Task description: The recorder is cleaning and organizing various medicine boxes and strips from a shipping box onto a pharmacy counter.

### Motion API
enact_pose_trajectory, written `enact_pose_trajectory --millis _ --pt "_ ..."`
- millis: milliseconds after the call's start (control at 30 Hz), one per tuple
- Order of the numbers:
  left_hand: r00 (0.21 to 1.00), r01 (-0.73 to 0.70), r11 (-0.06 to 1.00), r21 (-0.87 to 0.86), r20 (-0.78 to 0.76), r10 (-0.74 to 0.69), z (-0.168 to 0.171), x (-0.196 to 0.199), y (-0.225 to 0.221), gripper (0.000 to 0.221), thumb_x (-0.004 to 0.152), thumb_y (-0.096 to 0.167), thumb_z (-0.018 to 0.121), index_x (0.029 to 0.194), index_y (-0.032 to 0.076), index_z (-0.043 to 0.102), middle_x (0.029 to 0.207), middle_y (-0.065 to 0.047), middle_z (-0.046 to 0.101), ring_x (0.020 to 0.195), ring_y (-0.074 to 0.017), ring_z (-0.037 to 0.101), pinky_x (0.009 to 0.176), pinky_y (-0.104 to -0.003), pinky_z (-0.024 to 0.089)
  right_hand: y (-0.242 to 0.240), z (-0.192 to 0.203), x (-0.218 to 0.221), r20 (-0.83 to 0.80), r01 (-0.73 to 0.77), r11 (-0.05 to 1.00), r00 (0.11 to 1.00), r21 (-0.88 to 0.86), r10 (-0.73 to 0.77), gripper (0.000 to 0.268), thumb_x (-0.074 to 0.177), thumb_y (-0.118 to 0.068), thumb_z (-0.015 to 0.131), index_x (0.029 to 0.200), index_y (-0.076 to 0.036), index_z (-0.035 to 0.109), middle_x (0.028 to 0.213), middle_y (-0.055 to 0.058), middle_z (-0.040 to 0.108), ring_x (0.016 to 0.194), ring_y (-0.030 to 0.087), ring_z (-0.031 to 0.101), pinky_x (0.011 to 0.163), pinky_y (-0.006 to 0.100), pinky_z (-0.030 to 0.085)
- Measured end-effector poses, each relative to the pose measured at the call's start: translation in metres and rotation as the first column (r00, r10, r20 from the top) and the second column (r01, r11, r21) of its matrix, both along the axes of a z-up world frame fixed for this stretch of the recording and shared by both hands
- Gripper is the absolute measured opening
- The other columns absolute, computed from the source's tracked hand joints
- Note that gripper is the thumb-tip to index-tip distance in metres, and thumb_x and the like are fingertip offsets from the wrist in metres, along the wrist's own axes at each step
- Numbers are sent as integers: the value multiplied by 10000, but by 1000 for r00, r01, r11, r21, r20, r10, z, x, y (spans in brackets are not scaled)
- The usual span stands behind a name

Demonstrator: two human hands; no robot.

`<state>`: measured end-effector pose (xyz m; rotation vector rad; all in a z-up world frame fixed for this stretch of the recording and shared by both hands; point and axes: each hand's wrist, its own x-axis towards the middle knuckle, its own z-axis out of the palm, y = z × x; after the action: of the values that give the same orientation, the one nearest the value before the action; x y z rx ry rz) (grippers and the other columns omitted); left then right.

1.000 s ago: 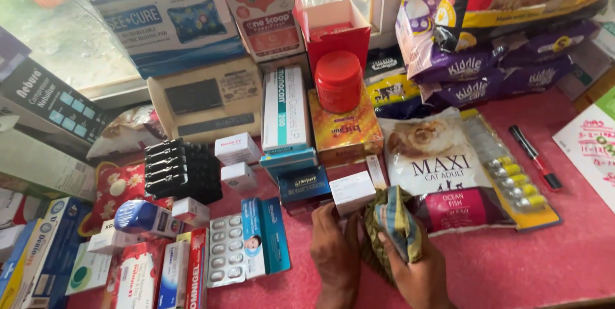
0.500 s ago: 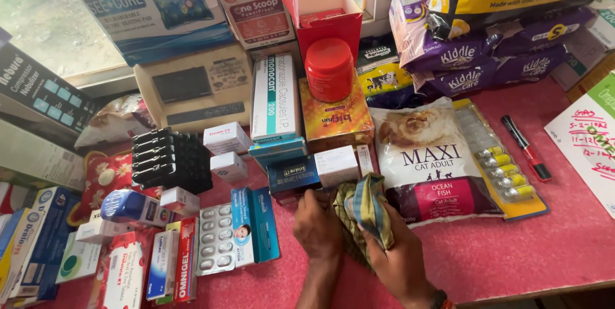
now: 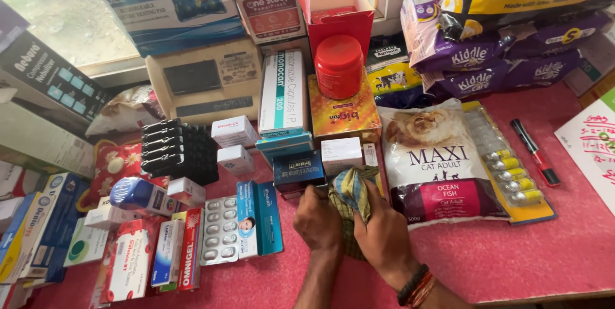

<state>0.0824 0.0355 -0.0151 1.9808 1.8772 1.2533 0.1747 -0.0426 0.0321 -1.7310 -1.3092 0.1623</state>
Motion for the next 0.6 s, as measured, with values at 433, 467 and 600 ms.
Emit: enact_pose_trajectory --millis 433,467,600 --pt "1000 -2 1000 15 2 2 2 1 0 79 800 35 703 752 76 656 725 -146 712 638 -331 699 567 -440 553 8 -1 -8 181 6 996 983 -84 9 720 719 -6 643 1408 11 436 1054 298 714 843 450 713 709 503 586" --pt "1000 5 1000 8 7 -5 1 0 -1 77 802 44 706 755 77 655 728 -145 713 641 -332 701 568 -441 553 8 1 -9 163 8 985 986 -171 21 740 728 -7 643 1432 1 418 1038 282 714 855 443 708 735 503 582" --pt "1000 5 1000 7 -15 -5 -2 1 -2 62 817 59 704 790 73 650 758 -148 716 669 -348 704 584 -454 552 7 -8 -13 237 50 976 971 -214 2 710 770 -16 653 1444 -50 434 966 246 714 919 417 693 797 500 565"
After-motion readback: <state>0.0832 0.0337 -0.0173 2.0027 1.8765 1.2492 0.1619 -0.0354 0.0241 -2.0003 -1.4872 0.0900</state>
